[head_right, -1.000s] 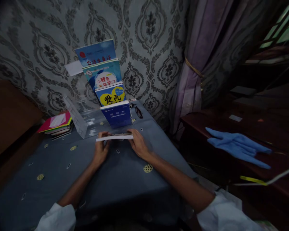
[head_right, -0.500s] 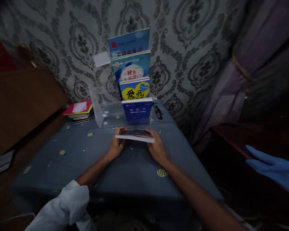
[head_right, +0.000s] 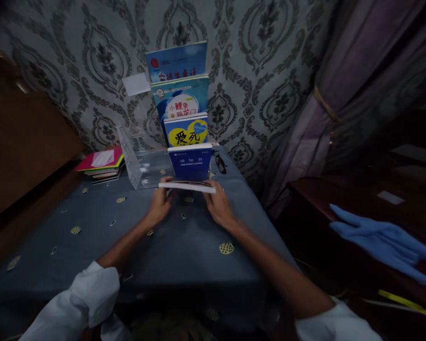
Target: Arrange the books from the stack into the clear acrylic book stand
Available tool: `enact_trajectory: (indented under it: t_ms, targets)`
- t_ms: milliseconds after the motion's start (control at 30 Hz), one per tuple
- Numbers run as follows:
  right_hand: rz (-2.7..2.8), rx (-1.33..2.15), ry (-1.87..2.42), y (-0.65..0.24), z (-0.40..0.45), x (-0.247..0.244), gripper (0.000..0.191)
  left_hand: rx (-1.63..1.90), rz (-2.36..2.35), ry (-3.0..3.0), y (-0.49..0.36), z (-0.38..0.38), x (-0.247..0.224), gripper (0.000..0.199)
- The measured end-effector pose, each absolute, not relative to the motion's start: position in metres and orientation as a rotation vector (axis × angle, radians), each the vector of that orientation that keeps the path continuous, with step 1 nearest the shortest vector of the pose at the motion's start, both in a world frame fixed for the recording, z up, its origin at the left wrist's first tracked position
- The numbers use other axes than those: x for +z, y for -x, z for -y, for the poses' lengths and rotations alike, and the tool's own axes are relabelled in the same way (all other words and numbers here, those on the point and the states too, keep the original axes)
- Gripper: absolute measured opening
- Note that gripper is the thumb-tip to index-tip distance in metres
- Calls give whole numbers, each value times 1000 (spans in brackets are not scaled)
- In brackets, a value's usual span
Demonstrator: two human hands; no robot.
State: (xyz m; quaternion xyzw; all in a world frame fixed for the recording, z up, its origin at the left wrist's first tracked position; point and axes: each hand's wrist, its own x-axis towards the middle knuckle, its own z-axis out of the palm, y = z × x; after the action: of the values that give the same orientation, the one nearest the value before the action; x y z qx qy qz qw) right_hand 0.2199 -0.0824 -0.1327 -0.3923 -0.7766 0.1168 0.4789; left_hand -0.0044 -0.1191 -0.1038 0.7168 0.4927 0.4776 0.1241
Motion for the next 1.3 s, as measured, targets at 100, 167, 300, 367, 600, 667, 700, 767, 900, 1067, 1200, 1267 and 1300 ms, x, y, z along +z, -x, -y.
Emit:
enact_trajectory:
  t_ms: [100,167,300,367,600,667,700,767,900,1067,1200,1267,1300]
  targets:
    - [1909,191,947,-220,59,-98,36,1436,-1421,-2205,7,97,-70,41]
    - [1918,150,953,-221,41,-75,36,1464,-1430,-2250,10,80,-48,42]
    - [1932,122,893,-224,11,-49,39,1515,-1415,-2304,14,50,-24,42]
    - [1929,125,850,-225,3,-47,40,1493,-1434,-2331,14,42,-22,38]
    - [1956,166,875,-228,-13,-66,28,1380,-1498,-2356,15,29,-38,32]
    - [1972,174,878,-229,-16,-72,21,1332,-1520,-2367,15,30,-41,30]
    - [1976,172,881,-229,-17,-75,19,1307,-1545,-2375,14,31,-42,27]
    - [1967,151,901,-229,-17,-80,15,1252,-1630,-2387,13,34,-44,22]
    - [1893,93,1001,-230,-15,-85,11,1125,-1869,-2327,5,42,-43,18]
    - [1834,114,1049,-229,-11,-90,18,1051,-2017,-2198,-8,47,-44,32]
    - [1829,156,1032,-226,-8,-97,25,1070,-2051,-2169,-12,47,-49,40]
    - [1815,165,1024,-225,-8,-100,28,1084,-2050,-2148,-12,47,-50,44]
    - [1800,165,1023,-225,-8,-102,30,1092,-2049,-2141,-11,46,-50,46]
